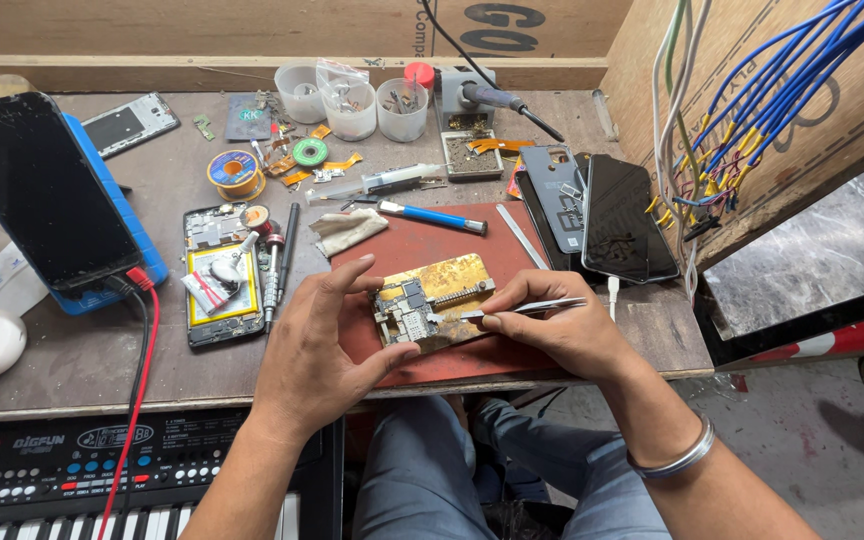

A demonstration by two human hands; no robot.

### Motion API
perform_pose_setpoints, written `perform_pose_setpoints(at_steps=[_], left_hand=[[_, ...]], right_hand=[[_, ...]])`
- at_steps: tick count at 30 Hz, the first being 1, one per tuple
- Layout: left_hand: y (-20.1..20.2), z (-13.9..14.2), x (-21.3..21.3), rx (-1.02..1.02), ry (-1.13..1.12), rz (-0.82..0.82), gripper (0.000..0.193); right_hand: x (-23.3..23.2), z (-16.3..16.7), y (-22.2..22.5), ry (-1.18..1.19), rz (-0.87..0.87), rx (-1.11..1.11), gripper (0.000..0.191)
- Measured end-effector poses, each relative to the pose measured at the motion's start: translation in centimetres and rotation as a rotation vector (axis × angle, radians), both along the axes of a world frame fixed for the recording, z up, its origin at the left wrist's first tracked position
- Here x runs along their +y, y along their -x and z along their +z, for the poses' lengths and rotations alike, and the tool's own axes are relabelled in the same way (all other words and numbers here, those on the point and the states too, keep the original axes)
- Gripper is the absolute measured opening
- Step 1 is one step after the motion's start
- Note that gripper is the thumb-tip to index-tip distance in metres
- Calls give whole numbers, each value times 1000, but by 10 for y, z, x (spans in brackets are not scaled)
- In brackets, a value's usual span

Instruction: The person uses tweezers to manipulate small components on a circuit board clamped to a workbench. They repeatedly probe and adjust tiny parts while holding the board steady with the other hand. The work continues without visible completion of the repair.

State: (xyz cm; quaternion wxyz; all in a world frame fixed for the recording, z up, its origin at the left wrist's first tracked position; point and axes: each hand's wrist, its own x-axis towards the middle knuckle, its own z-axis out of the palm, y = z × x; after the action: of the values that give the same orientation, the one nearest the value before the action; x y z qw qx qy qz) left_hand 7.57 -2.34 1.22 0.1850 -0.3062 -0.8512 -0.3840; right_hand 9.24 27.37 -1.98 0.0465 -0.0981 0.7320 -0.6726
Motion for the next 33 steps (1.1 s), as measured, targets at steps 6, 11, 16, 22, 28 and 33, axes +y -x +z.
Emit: perform_pose_setpoints(at_steps=[6,11,16,22,28,33], left_hand=[[0,1,1,-22,-2,2,92],[0,1,1,-16,-5,-3,92],[0,1,1,-12,-1,-4,92],[0,1,0,-14,-5,-6,92],[0,1,1,-15,-4,-6,91],[0,0,1,-3,-5,-7,91]], right_hand=[[-1,1,0,-52,-25,-6,10],[0,4,-1,-56,-12,-5,10],[-2,5,-1,-27,-28,-20,10],[-1,4,0,-27,-18,-30,10],[0,2,0,-22,-14,-14,10],[0,0,0,-9,-34,-19,10]])
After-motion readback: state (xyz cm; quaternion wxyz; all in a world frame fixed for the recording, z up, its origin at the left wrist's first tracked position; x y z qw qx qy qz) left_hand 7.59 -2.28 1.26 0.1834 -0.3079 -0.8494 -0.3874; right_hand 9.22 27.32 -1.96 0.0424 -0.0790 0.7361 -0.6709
